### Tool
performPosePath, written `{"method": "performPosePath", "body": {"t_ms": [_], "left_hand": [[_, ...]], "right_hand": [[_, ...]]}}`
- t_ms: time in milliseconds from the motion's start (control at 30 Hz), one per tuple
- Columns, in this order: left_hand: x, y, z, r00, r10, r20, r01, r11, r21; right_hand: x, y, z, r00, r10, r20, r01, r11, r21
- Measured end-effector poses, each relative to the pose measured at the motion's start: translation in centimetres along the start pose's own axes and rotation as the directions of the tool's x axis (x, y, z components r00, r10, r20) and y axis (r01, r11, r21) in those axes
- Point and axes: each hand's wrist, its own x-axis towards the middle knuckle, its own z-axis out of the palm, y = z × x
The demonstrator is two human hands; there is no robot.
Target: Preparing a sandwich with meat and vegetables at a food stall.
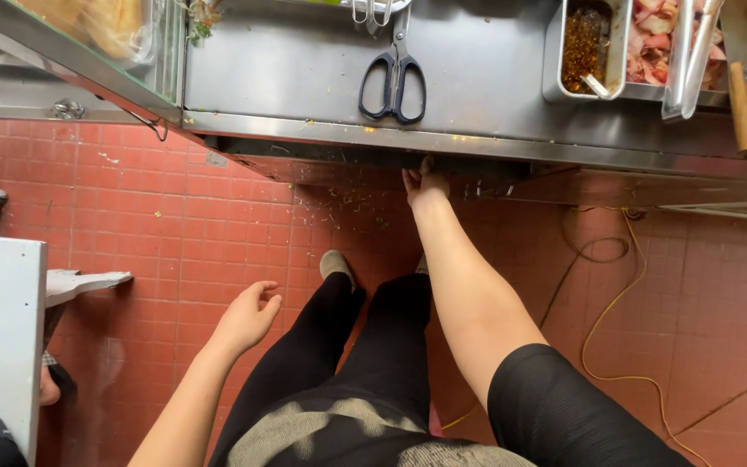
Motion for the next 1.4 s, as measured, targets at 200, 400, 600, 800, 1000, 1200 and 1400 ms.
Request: {"method": "performPosePath", "body": {"t_ms": [200, 400, 600, 800, 1000, 1200, 1400], "left_hand": [[2.1, -0.1, 1.0, 0.998, 0.026, 0.053, -0.022, 0.997, -0.069], [3.7, -0.9, 1.3, 0.997, 0.04, 0.072, -0.034, 0.997, -0.074], [6.6, -0.9, 1.0, 0.996, 0.071, 0.045, -0.062, 0.984, -0.165], [6.1, 1.3, -0.2, 0.986, 0.047, -0.157, -0.077, 0.978, -0.193], [9.2, 1.2, -2.1, 0.972, -0.007, -0.235, -0.064, 0.954, -0.293], [16.4, -4.0, -0.5, 0.875, -0.473, 0.099, 0.367, 0.515, -0.774], [23.6, -8.3, 1.8, 0.899, -0.363, 0.243, 0.27, 0.025, -0.962]], "right_hand": [[-5.5, 0.8, -1.4, 0.997, -0.071, 0.038, 0.072, 0.997, -0.01], [-9.3, 2.5, -5.3, 0.997, -0.072, 0.015, 0.072, 0.997, 0.032], [-13.4, 5.2, -12.0, 0.998, -0.07, -0.001, 0.07, 0.997, 0.04], [-16.0, 5.4, -14.4, 0.995, -0.099, 0.026, 0.099, 0.995, 0.011], [-15.7, 5.5, -14.3, 0.997, -0.077, -0.014, 0.077, 0.997, -0.017], [-16.8, 3.1, -14.4, 0.985, 0.052, 0.165, -0.063, 0.996, 0.062], [-15.3, -0.7, -15.7, 0.99, -0.052, 0.133, 0.038, 0.994, 0.1]]}}
